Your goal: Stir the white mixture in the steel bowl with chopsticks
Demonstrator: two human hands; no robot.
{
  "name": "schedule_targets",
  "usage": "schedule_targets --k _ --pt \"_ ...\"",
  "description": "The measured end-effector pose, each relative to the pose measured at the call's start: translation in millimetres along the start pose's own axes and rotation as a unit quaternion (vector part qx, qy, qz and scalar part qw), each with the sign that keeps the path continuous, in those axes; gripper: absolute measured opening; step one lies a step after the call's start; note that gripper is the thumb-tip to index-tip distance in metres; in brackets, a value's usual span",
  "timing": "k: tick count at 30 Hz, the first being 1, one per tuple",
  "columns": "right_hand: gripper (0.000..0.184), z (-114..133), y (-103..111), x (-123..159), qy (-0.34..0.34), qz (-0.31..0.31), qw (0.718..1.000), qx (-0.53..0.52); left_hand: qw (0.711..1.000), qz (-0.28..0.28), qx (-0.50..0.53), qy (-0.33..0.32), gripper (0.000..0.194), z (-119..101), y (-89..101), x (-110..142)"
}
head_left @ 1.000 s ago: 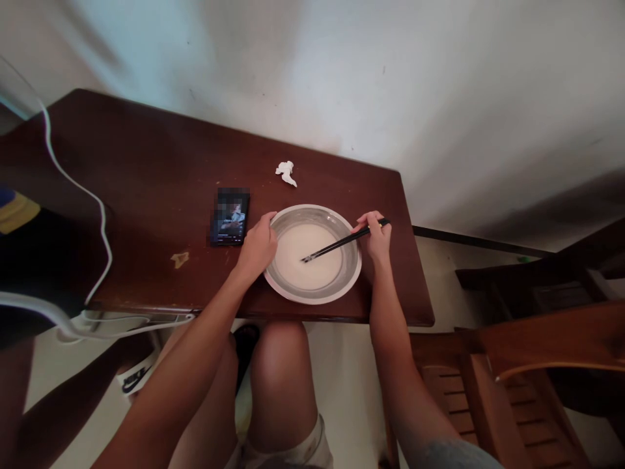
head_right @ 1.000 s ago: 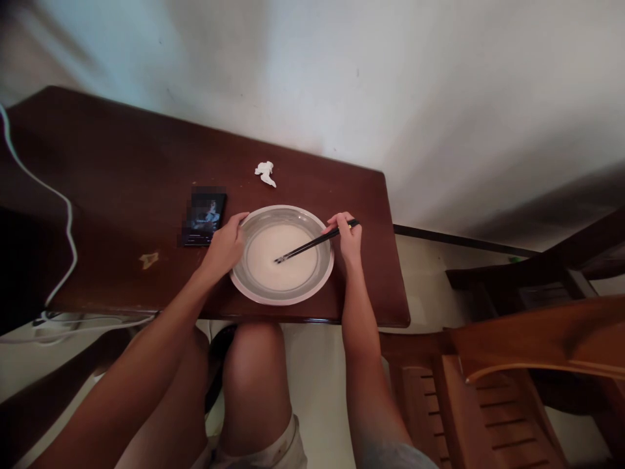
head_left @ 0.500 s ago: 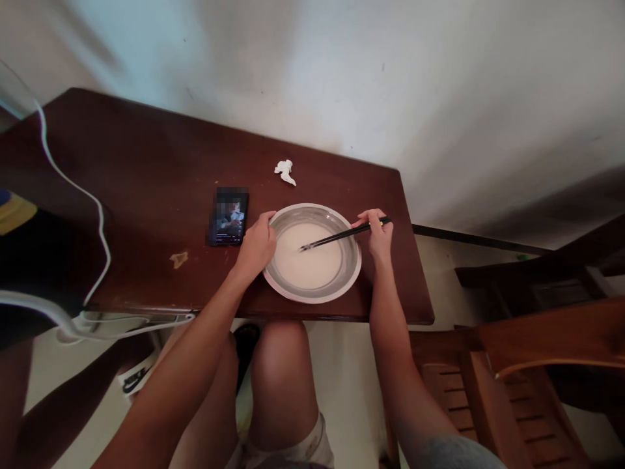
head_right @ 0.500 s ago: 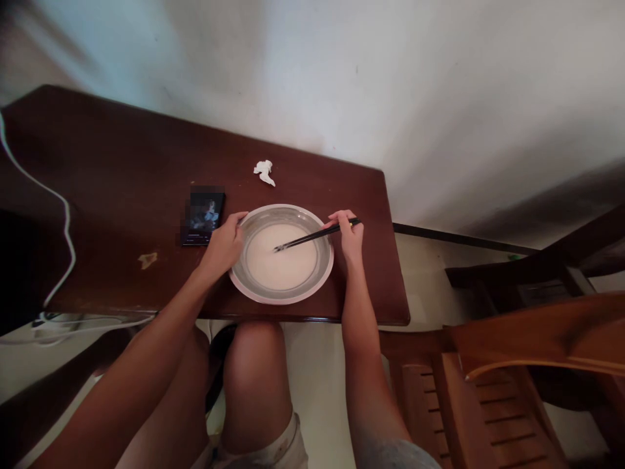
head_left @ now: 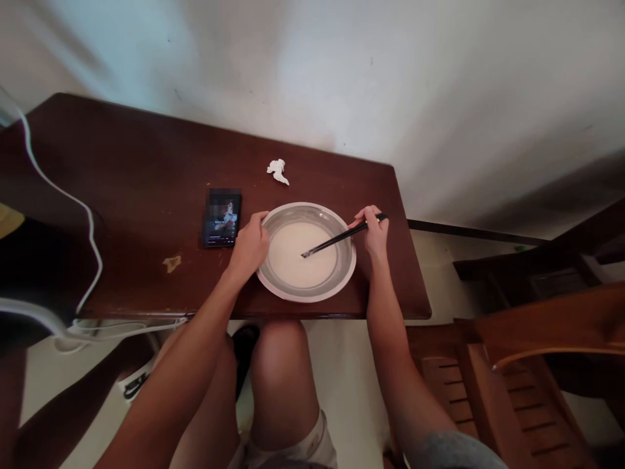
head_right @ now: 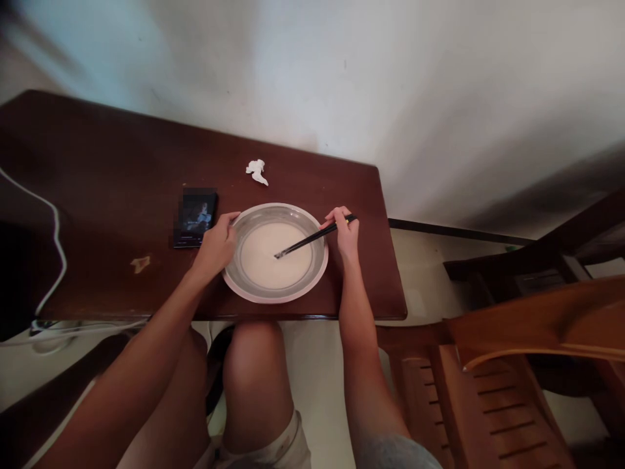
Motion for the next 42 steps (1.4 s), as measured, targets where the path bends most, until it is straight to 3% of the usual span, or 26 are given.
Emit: schedule_targets --k 4,10,15,21,26,31,37,42 --pt "0.035 1 -13 1 -0.009 0.05 0.998 0.023 1.0 0.001 -0.005 0.006 0.05 0 0.7 0" --pt "0.04 4 5 0 -0.005 -0.022 0.999 0.025 1.0 0.003 -0.004 0.007 0.049 -1 0.5 0" --pt "0.04 3 -12 1 -0.018 0.049 0.998 0.026 1.0 0.011 -0.014 0.019 0.051 -2 0.3 0" --pt "0.04 5 5 -1 -0.004 -0.005 1.0 0.014 1.0 0.009 -0.005 0.015 0.051 -1 0.1 0" --pt "0.039 5 -13 0 -0.01 0.061 0.998 0.028 1.0 0.0 0.006 0.007 0.049 0 0.7 0" --pt "0.039 8 4 -1 0.006 -0.005 1.0 0.017 1.0 0.001 0.0 0.003 0.05 0 0.4 -1" --pt "0.037 5 -17 2 -0.01 0.073 0.997 0.009 1.0 0.0 -0.006 0.005 0.05 1 0.4 -1" --pt "0.037 10 6 0 0.009 -0.017 1.0 0.022 1.0 0.001 -0.009 0.004 0.05 0 0.6 0"
Point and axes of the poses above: each hand's wrist, its own x-axis away from the middle knuckle, its own y-axis out of the back of the hand, z = x × y, the point moved 10 cm from there along -x, towards the middle knuckle, and after that the axes turned 3 degrees about z, right-handed, at the moved point
